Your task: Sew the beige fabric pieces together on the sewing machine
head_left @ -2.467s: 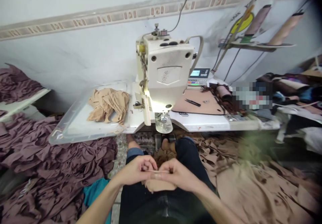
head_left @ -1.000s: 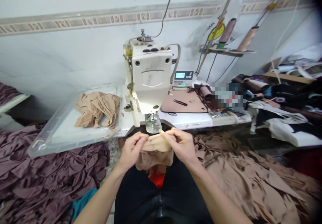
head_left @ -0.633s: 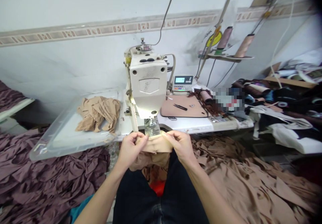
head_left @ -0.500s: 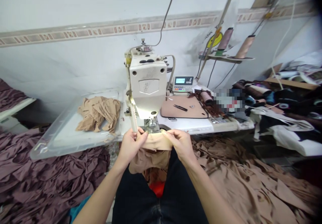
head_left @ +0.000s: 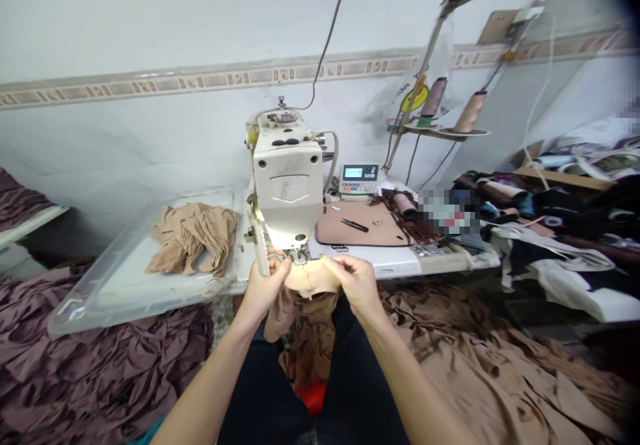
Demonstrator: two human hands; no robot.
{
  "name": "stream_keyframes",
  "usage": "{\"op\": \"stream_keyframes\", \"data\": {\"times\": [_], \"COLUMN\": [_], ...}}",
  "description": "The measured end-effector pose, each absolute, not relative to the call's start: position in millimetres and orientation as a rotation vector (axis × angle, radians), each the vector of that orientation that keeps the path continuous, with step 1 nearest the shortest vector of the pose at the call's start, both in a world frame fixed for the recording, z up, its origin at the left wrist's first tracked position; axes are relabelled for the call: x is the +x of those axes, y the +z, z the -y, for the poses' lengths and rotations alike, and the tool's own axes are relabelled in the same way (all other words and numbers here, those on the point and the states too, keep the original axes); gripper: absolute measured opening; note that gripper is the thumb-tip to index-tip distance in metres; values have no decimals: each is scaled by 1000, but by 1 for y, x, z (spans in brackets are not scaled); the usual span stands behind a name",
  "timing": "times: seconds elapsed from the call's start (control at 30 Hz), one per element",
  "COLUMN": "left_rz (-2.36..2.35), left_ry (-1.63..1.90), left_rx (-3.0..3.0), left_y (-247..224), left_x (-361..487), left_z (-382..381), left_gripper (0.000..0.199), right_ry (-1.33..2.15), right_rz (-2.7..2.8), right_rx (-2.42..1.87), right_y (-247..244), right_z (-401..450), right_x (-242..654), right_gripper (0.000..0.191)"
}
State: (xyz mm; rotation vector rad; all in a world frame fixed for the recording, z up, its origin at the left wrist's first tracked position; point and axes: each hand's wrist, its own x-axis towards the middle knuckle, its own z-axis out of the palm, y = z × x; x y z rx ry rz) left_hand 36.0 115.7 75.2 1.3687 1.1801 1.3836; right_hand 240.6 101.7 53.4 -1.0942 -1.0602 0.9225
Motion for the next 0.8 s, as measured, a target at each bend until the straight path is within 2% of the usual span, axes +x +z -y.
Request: {"op": "stream_keyframes", "data": {"times": [0.23, 0.43, 0.5, 0.6, 0.73, 0.8], "left_rz": [-1203, -1358, -1329, -1214, -1131, -1123], "left_ry": [1409, 1375, 1388, 1354, 1292, 1267], "left_rx": [1347, 1459, 1398, 1193, 1095, 1137], "left_y": [58, 29, 29, 36, 39, 34], "left_x": [22, -21, -30, -29, -12, -6], "left_z": [-102, -91, -89, -85, -72, -64], "left_gripper": [37, 39, 42, 49, 50, 48], "right_ry": [915, 809, 886, 1106, 1379, 1358], "right_rz": [1066, 968, 1023, 1117, 1098, 1071], "right_rx": [-1155, -1186, -1137, -1035, -876, -893], "right_y": [25, -6, -12, -9, 9, 16], "right_z": [-95, -48, -33, -25, -30, -31], "right_x": [246, 230, 217, 192, 169, 168], "right_gripper": [46, 50, 56, 48, 63, 56]}}
